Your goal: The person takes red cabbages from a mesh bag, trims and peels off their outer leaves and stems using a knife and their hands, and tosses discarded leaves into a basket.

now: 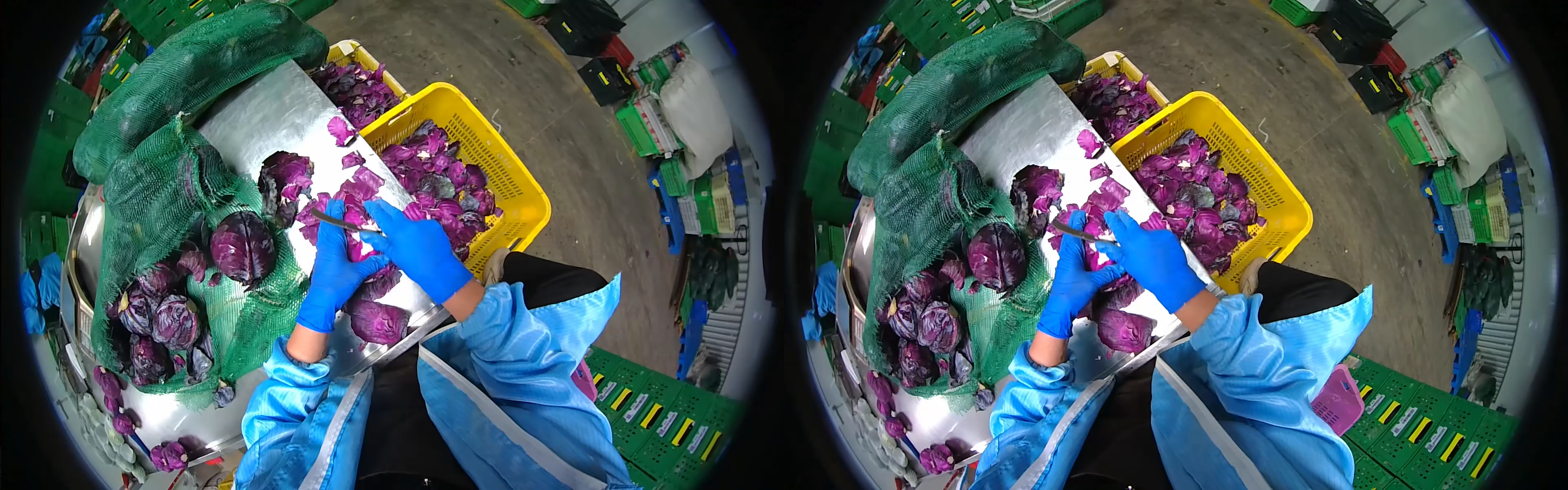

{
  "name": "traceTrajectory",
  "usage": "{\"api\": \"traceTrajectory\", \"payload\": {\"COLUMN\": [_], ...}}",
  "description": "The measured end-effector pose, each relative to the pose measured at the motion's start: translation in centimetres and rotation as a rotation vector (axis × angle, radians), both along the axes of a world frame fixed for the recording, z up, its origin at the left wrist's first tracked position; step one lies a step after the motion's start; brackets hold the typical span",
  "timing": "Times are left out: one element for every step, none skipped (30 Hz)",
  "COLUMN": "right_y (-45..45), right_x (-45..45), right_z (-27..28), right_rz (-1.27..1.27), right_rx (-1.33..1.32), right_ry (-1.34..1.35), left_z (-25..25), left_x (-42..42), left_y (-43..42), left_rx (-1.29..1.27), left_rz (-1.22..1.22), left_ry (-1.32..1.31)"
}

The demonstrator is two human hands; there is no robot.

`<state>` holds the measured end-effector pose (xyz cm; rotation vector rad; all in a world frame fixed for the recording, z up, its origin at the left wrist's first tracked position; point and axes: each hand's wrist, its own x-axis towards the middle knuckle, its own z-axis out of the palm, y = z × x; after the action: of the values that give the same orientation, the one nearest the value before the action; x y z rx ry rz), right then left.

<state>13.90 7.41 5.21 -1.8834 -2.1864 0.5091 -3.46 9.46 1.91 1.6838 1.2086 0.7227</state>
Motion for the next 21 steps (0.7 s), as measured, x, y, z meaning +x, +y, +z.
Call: {"api": "traceTrajectory", "payload": {"right_y": [0.6,1.0,1.3,1.5,1.8,1.9,2.1,2.2,2.3,2.4,2.4,2.6,2.9,4.2,5.6,6.9,7.4,6.8,5.8,5.2,4.3], "right_x": [0.2,0.3,0.3,0.5,0.8,1.0,1.2,1.3,1.4,1.4,1.4,1.3,1.3,1.1,1.2,0.8,0.5,0.4,0.1,-0.1,0.3], "right_z": [-0.9,-1.4,-0.1,0.6,1.1,1.7,2.3,2.1,1.7,1.2,0.7,0.2,0.1,0.1,-1.0,-1.4,-1.9,-1.5,-0.7,0.0,0.4], "right_rz": [-0.004,-0.008,-0.056,-0.057,-0.048,-0.04,-0.028,-0.028,-0.024,-0.019,-0.016,0.001,0.013,-0.209,-0.334,-0.457,-0.437,-0.438,-0.321,-0.196,-0.182], "right_rx": [0.084,0.166,0.103,0.105,0.007,-0.09,-0.132,-0.131,-0.121,-0.111,-0.11,-0.059,-0.007,0.033,0.013,-0.007,-0.09,-0.092,-0.069,-0.041,-0.154], "right_ry": [0.077,0.153,0.201,0.199,0.225,0.252,0.232,0.231,0.235,0.24,0.239,0.241,0.239,0.115,0.309,0.512,0.606,0.606,0.593,0.577,0.599], "left_z": [0.4,0.6,-0.1,-0.7,-1.1,-1.3,-1.3,-1.3,-0.9,-0.7,-0.7,-0.6,-0.5,-0.4,-0.1,0.2,0.3,0.3,0.3,0.4,0.6], "left_x": [0.3,0.5,0.3,0.1,0.1,0.1,0.0,0.1,0.2,0.2,0.2,0.1,0.2,0.7,1.2,1.4,1.4,1.1,0.5,0.0,-0.5], "left_y": [0.3,0.4,0.8,0.9,0.9,0.9,1.0,1.0,1.1,1.1,0.9,1.0,1.1,-0.1,-1.0,-1.7,-2.3,-2.4,-2.4,-2.0,-1.8], "left_rx": [-0.06,-0.121,-0.061,-0.059,-0.019,0.02,0.03,0.031,-0.002,-0.035,-0.034,-0.076,-0.117,0.141,0.151,0.144,0.124,0.123,0.019,-0.076,-0.035], "left_rz": [0.028,0.056,0.021,0.019,-0.003,-0.027,-0.029,-0.03,-0.018,-0.006,-0.004,0.007,0.013,-0.039,-0.032,-0.02,-0.015,-0.016,-0.032,-0.042,-0.092], "left_ry": [-0.127,-0.255,-0.174,-0.176,-0.14,-0.104,-0.085,-0.087,-0.089,-0.091,-0.092,-0.096,-0.102,0.056,0.056,0.092,0.125,0.126,-0.01,-0.149,-0.12]}}
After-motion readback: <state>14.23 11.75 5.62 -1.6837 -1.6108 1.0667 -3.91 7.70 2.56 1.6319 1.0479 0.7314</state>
